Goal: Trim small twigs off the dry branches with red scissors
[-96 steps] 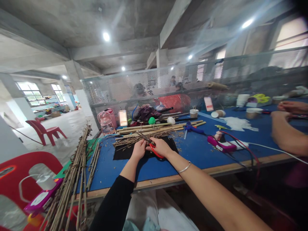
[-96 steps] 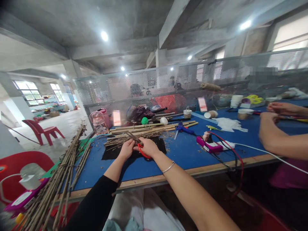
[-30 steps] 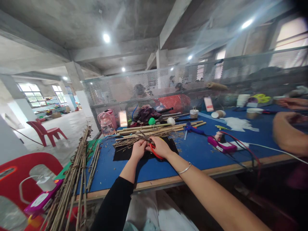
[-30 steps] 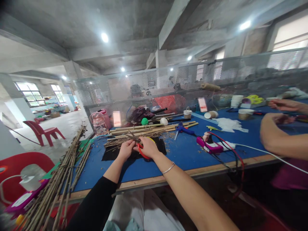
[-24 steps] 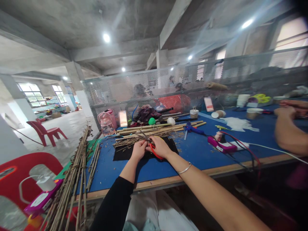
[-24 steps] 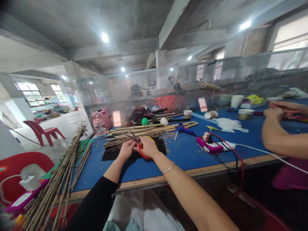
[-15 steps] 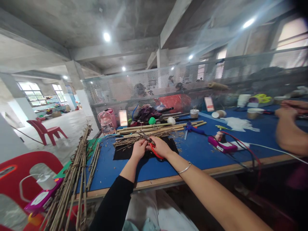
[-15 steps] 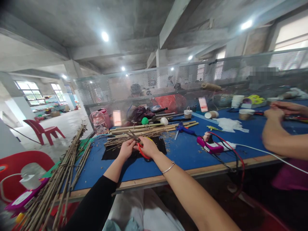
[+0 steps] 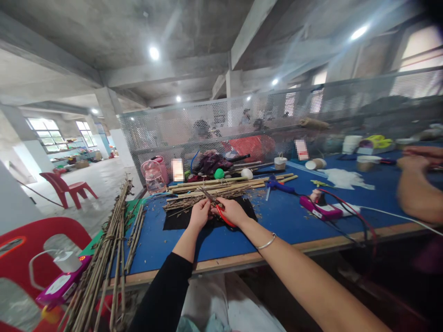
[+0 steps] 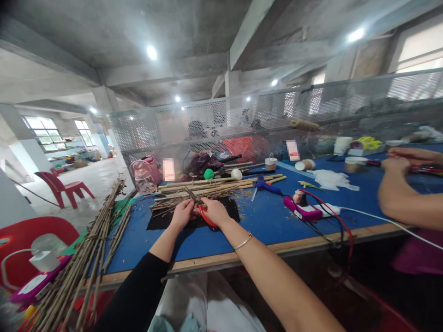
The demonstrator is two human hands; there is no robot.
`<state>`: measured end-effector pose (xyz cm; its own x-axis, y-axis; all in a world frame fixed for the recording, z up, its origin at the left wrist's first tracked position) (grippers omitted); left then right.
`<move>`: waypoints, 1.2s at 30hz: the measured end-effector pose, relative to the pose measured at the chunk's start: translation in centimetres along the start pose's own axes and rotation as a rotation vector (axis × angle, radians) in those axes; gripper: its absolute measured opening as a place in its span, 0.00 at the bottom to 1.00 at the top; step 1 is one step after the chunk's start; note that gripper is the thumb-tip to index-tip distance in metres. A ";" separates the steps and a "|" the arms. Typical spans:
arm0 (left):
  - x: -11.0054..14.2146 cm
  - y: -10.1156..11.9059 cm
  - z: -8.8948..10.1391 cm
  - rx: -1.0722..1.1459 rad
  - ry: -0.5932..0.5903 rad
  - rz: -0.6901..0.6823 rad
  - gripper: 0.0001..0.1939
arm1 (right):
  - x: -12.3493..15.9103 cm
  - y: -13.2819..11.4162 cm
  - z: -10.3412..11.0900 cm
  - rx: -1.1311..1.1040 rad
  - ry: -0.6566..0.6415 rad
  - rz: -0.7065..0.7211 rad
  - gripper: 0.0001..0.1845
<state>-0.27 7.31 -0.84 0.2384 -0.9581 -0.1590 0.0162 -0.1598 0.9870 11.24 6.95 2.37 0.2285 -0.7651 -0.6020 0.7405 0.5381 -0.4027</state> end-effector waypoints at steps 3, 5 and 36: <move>0.2 -0.1 -0.6 0.015 -0.049 0.005 0.13 | 0.0 0.0 0.2 0.034 0.014 0.002 0.22; 0.2 -0.1 -1.0 0.033 -0.091 -0.012 0.14 | 0.0 -0.2 0.4 0.041 0.033 0.017 0.23; -0.1 0.3 -0.6 0.110 -0.051 -0.057 0.18 | -0.2 -1.1 0.8 -0.089 0.123 0.116 0.28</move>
Point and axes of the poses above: each hand's wrist, its own x-axis away from the middle knuckle, its own z-axis out of the back of the hand, y = z × x, the point moved 9 cm from there along -x, towards the middle knuckle, and after that the axes turned 14 degrees about y, right-handed, at the moved point
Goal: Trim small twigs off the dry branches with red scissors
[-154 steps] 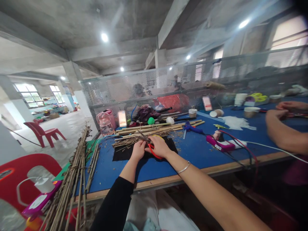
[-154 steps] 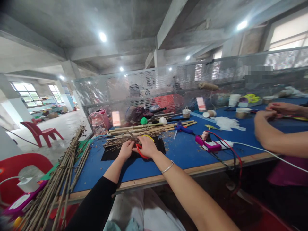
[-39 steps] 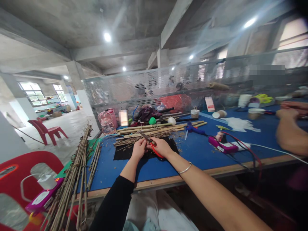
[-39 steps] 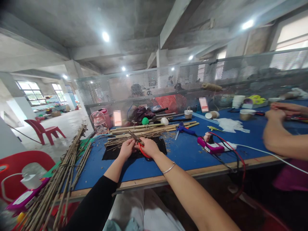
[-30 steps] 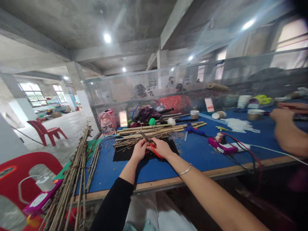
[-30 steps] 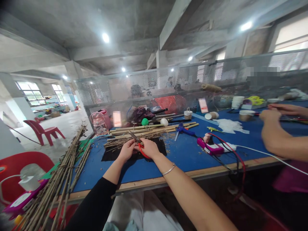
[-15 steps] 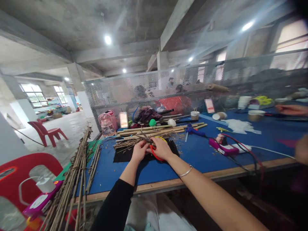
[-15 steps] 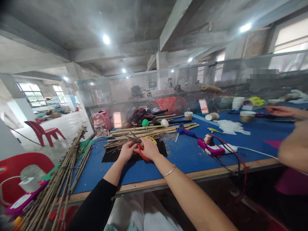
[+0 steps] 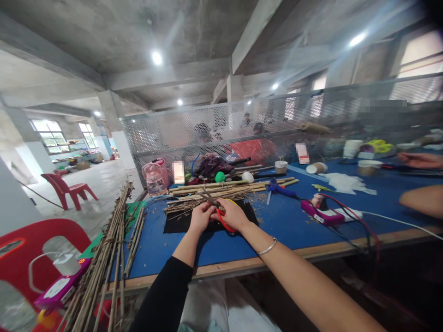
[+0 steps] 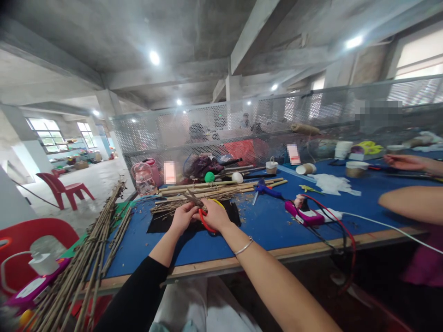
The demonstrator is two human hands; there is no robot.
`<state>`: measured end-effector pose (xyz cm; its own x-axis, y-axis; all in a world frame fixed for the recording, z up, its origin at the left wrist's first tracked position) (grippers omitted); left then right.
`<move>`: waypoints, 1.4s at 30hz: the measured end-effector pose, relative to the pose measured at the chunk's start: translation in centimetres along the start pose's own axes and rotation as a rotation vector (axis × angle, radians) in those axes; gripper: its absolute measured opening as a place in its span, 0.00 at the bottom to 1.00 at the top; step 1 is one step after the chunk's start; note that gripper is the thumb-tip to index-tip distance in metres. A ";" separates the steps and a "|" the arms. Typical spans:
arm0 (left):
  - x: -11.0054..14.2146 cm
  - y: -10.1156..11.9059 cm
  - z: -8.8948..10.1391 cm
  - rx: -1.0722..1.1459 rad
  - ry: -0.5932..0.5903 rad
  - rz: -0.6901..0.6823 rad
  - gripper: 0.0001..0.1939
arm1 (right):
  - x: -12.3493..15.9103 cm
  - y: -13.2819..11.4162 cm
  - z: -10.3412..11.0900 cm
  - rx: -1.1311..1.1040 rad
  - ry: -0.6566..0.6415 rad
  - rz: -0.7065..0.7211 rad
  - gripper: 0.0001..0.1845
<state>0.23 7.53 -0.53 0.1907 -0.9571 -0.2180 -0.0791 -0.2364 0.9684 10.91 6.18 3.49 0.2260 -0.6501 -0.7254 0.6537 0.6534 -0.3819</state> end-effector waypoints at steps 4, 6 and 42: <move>-0.2 -0.1 0.3 0.002 0.009 -0.013 0.19 | 0.0 0.0 0.1 0.015 -0.022 -0.024 0.23; -0.3 -0.2 0.4 -0.020 0.013 -0.022 0.20 | 0.1 0.1 0.1 0.040 -0.036 -0.039 0.21; 0.3 0.5 -0.3 0.043 -0.018 0.017 0.12 | 0.1 -0.3 -0.3 -0.067 -0.062 -0.005 0.22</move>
Point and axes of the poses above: each hand's wrist, its own x-axis away from the middle knuckle, its own z-axis out of the back of the hand, y = z × x, the point moved 9 cm from there along -x, towards the middle knuckle, and after that the axes turned 14 degrees about y, right-handed, at the moved point
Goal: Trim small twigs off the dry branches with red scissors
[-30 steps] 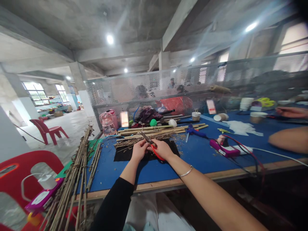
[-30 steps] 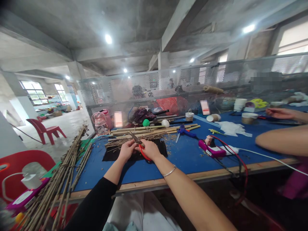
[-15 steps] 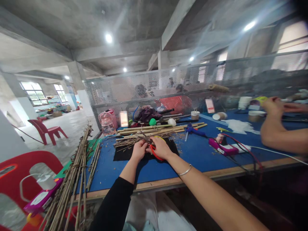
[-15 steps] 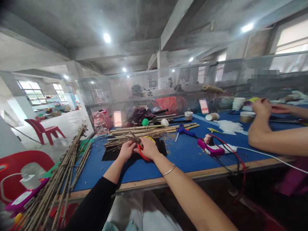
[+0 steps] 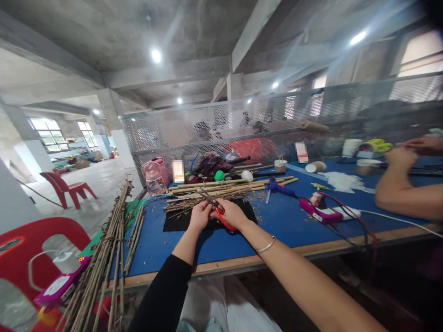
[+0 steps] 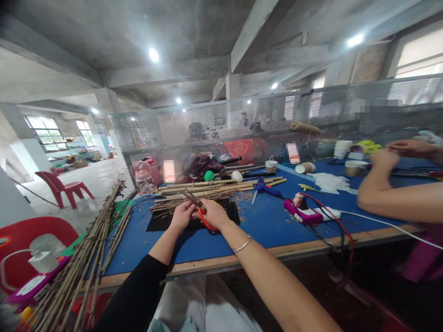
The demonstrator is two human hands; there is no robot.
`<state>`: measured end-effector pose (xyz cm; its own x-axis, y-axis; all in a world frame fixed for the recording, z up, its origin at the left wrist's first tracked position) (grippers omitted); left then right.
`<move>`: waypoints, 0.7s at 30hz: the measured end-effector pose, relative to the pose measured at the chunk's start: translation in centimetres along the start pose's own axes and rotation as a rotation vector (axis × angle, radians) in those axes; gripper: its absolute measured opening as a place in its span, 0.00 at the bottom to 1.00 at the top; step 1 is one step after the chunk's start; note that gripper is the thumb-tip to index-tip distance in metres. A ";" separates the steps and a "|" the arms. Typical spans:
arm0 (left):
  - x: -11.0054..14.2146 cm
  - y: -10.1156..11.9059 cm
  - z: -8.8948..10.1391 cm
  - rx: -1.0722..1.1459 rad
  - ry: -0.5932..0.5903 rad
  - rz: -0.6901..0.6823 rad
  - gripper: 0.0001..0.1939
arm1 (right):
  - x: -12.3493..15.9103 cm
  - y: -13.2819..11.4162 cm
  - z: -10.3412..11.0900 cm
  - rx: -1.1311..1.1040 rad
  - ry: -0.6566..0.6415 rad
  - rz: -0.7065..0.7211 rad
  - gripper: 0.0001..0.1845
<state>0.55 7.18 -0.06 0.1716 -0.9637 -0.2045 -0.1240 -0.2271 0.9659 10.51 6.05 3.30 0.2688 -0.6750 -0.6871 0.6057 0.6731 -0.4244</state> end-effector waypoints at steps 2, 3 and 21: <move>-0.1 -0.3 0.1 -0.012 0.007 0.018 0.13 | 0.0 0.1 0.0 0.008 -0.014 -0.017 0.21; -0.2 -0.4 0.3 -0.020 0.014 0.022 0.13 | 0.1 0.2 0.0 0.016 -0.023 -0.030 0.20; -0.8 -1.3 2.4 -0.202 0.230 0.076 0.11 | -0.1 0.4 0.3 0.186 0.022 -0.014 0.24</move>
Point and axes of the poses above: each hand's wrist, its own x-axis away from the middle knuckle, its own z-axis out of the back of the hand, y = z × x, the point moved 9 cm from there along -x, towards the middle knuckle, and after that the axes turned 14 degrees about y, right-handed, at the moved point
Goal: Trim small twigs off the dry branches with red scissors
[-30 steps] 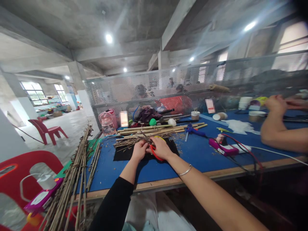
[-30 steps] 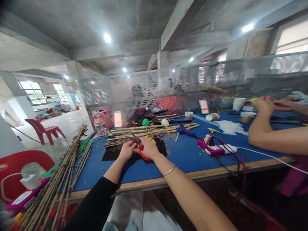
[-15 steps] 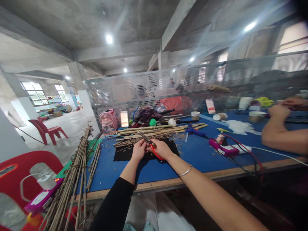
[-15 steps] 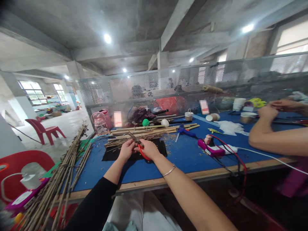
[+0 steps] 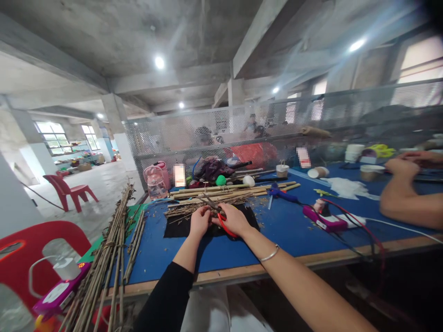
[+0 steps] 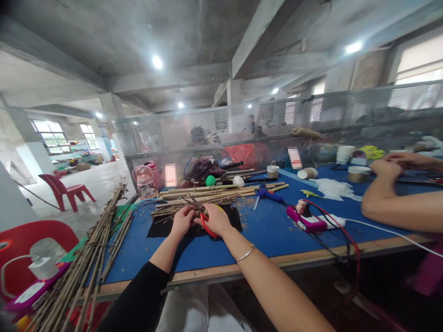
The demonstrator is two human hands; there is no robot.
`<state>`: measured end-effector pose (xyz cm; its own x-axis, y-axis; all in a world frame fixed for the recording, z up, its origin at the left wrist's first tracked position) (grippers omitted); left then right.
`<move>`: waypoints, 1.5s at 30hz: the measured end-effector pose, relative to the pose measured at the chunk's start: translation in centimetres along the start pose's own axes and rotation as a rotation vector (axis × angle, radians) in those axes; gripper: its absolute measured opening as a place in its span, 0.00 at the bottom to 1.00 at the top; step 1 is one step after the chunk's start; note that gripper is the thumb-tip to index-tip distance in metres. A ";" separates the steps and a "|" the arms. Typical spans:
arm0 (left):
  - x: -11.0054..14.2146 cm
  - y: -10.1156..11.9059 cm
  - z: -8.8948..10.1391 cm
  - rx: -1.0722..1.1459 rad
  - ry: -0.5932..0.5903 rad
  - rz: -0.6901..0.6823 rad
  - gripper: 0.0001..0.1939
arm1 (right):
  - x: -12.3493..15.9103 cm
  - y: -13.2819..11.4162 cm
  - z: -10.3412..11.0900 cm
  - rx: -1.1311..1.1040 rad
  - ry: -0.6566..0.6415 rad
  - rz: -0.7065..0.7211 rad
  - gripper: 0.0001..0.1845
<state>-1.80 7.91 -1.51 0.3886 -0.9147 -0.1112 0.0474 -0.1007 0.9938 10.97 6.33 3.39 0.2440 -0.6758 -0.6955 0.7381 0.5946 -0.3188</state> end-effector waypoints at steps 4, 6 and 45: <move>-0.3 0.0 -0.3 -0.023 -0.013 -0.019 0.12 | -0.5 0.2 0.1 -0.019 0.032 0.024 0.26; -0.4 -0.1 -0.4 -0.015 -0.010 -0.011 0.12 | -0.8 0.3 0.1 -0.030 0.050 0.027 0.27; 0.1 0.3 -0.5 0.051 -0.045 -0.099 0.12 | -0.2 0.1 -0.6 -0.018 0.048 0.032 0.34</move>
<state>-1.24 7.98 -1.20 0.3428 -0.9157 -0.2095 0.0358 -0.2101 0.9770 10.68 6.78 3.12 0.2364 -0.6346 -0.7358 0.7188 0.6237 -0.3070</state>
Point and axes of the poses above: each hand's wrist, its own x-axis away from the middle knuckle, its own z-axis out of the back of the hand, y = z × x, the point moved 9 cm from there along -x, towards the middle knuckle, and after that the axes turned 14 degrees about y, right-handed, at the moved point
